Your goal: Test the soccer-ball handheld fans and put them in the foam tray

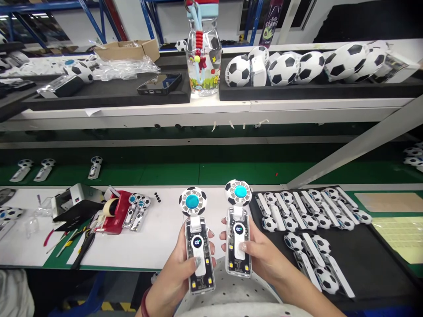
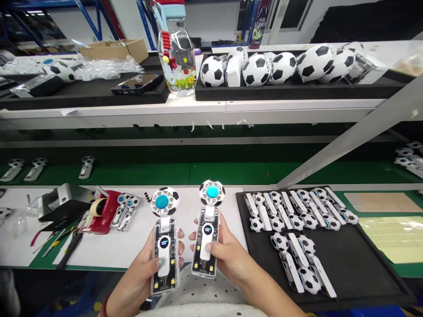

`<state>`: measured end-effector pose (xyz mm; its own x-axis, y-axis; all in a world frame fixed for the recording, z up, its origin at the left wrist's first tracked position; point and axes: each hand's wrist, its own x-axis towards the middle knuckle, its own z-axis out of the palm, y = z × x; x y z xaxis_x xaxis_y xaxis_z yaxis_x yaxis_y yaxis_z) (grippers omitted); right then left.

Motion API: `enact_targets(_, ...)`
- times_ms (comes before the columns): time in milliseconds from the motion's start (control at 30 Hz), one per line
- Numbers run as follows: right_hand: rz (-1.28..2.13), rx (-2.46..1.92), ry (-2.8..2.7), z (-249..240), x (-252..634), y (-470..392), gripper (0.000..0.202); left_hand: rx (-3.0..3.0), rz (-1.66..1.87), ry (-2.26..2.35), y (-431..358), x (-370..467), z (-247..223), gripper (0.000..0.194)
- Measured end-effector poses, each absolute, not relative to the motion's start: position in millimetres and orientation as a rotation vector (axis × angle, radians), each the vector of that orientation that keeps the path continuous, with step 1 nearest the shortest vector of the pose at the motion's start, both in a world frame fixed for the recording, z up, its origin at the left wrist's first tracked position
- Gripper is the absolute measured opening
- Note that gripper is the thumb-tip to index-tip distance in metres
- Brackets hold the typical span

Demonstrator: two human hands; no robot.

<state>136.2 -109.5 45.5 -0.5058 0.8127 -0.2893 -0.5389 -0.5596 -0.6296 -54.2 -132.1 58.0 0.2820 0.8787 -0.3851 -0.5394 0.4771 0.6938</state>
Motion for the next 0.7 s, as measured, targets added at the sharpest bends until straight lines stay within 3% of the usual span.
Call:
enact_targets(467, 2.147, -0.694, -0.627, 48.6, 137.9, -93.1, 0.064, 0.425, 0.958, 0.78, -118.7, -55.0, 57.7, 0.073)
enact_targets(700, 2.09, -0.701, -0.839, 45.6, 147.3, -85.5, 0.066, 0.528, 0.957, 0.728, -107.9, -58.7, 56.6, 0.056)
